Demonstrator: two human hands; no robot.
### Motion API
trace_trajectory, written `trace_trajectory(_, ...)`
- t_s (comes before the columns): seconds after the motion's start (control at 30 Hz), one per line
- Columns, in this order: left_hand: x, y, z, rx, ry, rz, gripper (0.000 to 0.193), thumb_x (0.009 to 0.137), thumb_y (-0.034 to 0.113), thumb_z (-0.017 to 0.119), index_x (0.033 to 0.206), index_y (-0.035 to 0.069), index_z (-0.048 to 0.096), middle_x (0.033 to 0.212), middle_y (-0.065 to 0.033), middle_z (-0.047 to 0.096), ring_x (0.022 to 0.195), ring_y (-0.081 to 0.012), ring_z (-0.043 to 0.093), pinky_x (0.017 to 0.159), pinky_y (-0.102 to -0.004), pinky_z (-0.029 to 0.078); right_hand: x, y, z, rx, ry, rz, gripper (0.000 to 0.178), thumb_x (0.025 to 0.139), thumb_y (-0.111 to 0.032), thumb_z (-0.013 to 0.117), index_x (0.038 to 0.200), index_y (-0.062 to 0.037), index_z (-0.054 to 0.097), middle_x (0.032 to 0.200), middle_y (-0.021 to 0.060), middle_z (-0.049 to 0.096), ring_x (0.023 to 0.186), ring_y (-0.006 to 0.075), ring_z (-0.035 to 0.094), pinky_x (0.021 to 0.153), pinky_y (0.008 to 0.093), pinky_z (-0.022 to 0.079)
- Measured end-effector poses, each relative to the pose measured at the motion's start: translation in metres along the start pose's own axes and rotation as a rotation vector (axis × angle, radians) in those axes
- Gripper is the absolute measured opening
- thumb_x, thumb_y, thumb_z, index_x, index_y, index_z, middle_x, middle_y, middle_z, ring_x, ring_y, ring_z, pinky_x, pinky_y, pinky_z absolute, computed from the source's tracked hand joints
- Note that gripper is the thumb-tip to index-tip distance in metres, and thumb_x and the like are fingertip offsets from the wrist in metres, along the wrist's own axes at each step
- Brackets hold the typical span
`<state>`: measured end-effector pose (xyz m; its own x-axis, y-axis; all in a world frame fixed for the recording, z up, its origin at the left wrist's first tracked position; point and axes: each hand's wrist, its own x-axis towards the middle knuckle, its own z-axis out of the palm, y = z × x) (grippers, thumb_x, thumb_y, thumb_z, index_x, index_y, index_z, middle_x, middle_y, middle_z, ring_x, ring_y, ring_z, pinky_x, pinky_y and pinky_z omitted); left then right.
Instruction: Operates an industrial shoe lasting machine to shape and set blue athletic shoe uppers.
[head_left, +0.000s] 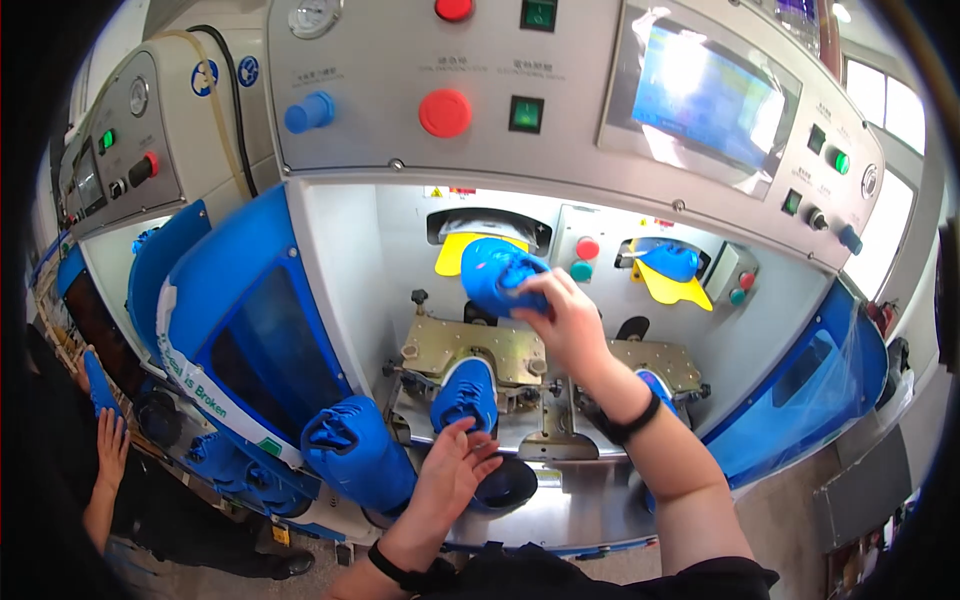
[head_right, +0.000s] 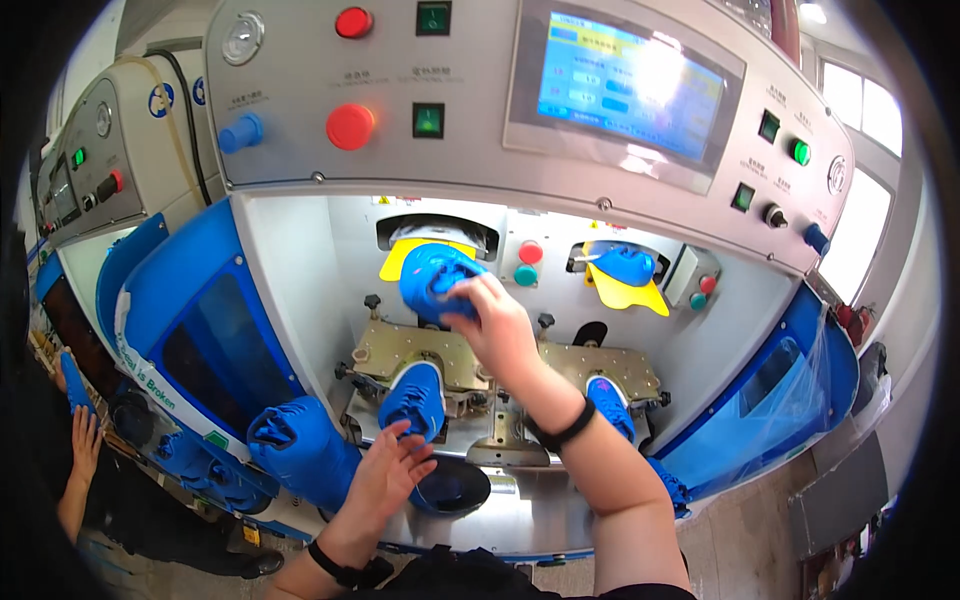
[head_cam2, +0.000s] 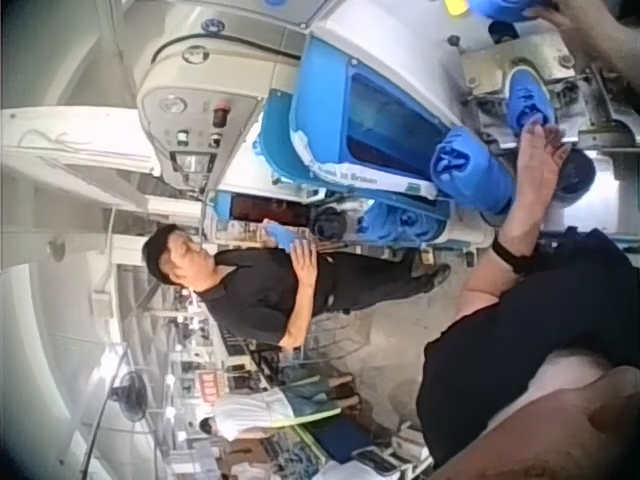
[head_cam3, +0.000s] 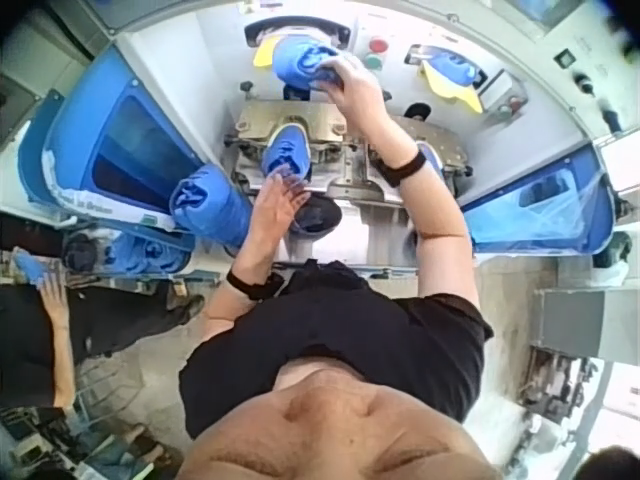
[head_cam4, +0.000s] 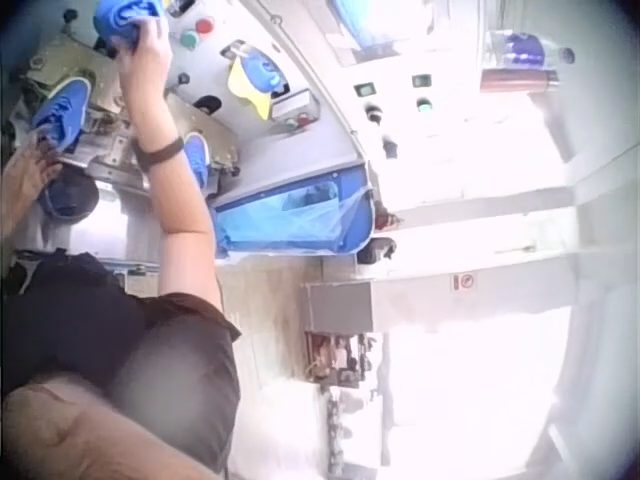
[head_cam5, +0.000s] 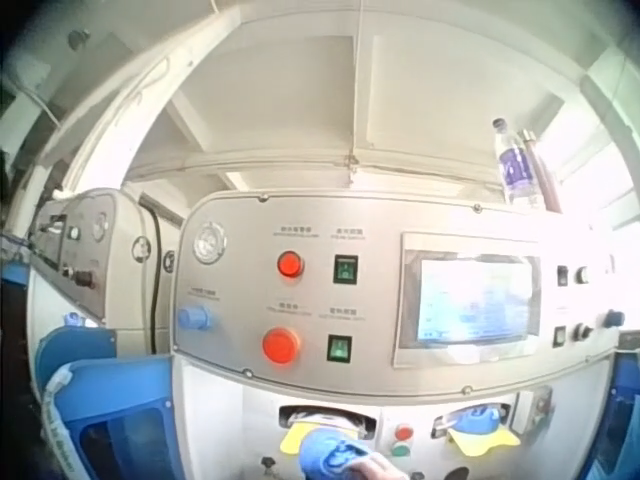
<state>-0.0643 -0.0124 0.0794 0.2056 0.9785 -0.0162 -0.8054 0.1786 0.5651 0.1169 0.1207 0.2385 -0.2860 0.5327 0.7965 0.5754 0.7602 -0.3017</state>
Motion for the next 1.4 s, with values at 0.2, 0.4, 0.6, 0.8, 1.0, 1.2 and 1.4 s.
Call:
trace_trajectory(0.2,-0.020,0.003,-0.016,0.020,0.049,-0.004,0.040,0.094,0.023,0.064,0.126,0.010,0.045,0.110,-0.0118,0.061,0.110,-0.0303,0.059,0.095,-0.0480,0.048,0.063,0.078,0.064,0.110,0.067,0.047,0.054,0.081,-0.005,0.070,0.130,-0.0084,0.049,0.130,0.0163,0.051,0.078,0.0214,0.064,0.075,0.0335,0.053)
trace_trajectory(0.4,-0.046,0.017,-0.051,0.087,0.117,0.012,0.035,0.094,0.021,0.062,0.123,0.008,0.047,0.109,-0.0125,0.061,0.109,-0.0305,0.060,0.091,-0.0483,0.050,-0.018,0.047,0.073,-0.224,0.373,0.222,0.031,0.080,0.001,0.057,0.111,-0.0035,0.053,0.147,0.0255,0.034,0.082,0.0291,0.065,0.070,0.0366,0.054)
trace_trajectory(0.6,-0.025,0.007,-0.034,0.118,0.023,-0.137,0.028,0.096,0.016,0.059,0.120,0.006,0.049,0.103,-0.0107,0.062,0.099,-0.0265,0.063,0.083,-0.0409,0.054,-0.044,0.094,0.051,-0.515,0.045,0.340,0.020,0.070,0.002,0.057,0.089,0.0006,0.058,0.154,0.0324,0.016,0.075,0.0402,0.065,0.065,0.0459,0.054)
trace_trajectory(0.8,-0.004,-0.021,-0.021,0.190,-0.091,-0.291,0.023,0.097,0.015,0.057,0.116,0.005,0.051,0.100,-0.0100,0.062,0.095,-0.0243,0.064,0.082,-0.0376,0.054,-0.099,0.074,-0.014,-0.358,0.202,0.203,0.030,0.077,0.000,0.060,0.107,-0.0046,0.056,0.141,0.0206,0.044,0.105,0.0379,0.060,0.080,0.0426,0.052)
trace_trajectory(1.0,0.012,-0.058,-0.026,0.261,-0.055,-0.471,0.017,0.099,0.015,0.052,0.112,0.004,0.053,0.093,-0.0089,0.064,0.085,-0.0214,0.066,0.071,-0.0321,0.056,-0.256,0.051,-0.108,-0.610,0.372,0.429,0.017,0.081,-0.003,0.067,0.092,-0.0053,0.054,0.088,0.0115,0.055,0.066,0.0259,0.055,0.057,0.0335,0.044)
trace_trajectory(1.2,0.038,-0.110,0.009,0.396,-0.123,-0.604,0.016,0.099,0.020,0.053,0.107,0.007,0.055,0.090,-0.0068,0.064,0.082,-0.0204,0.066,0.069,-0.0337,0.055,-0.389,0.021,-0.093,-0.383,-1.112,1.172,0.023,0.085,-0.020,0.058,0.098,-0.0065,0.071,0.101,0.0202,0.069,0.094,0.0387,0.066,0.081,0.0467,0.052)
trace_trajectory(1.4,0.041,-0.138,0.031,0.425,-0.169,-0.678,0.015,0.099,0.020,0.053,0.106,0.007,0.056,0.091,-0.0064,0.064,0.082,-0.0205,0.066,0.069,-0.0327,0.055,-0.509,0.046,-0.099,-0.547,-1.443,1.233,0.030,0.084,-0.012,0.060,0.112,-0.0049,0.069,0.117,0.0157,0.067,0.107,0.0322,0.065,0.083,0.0405,0.055)
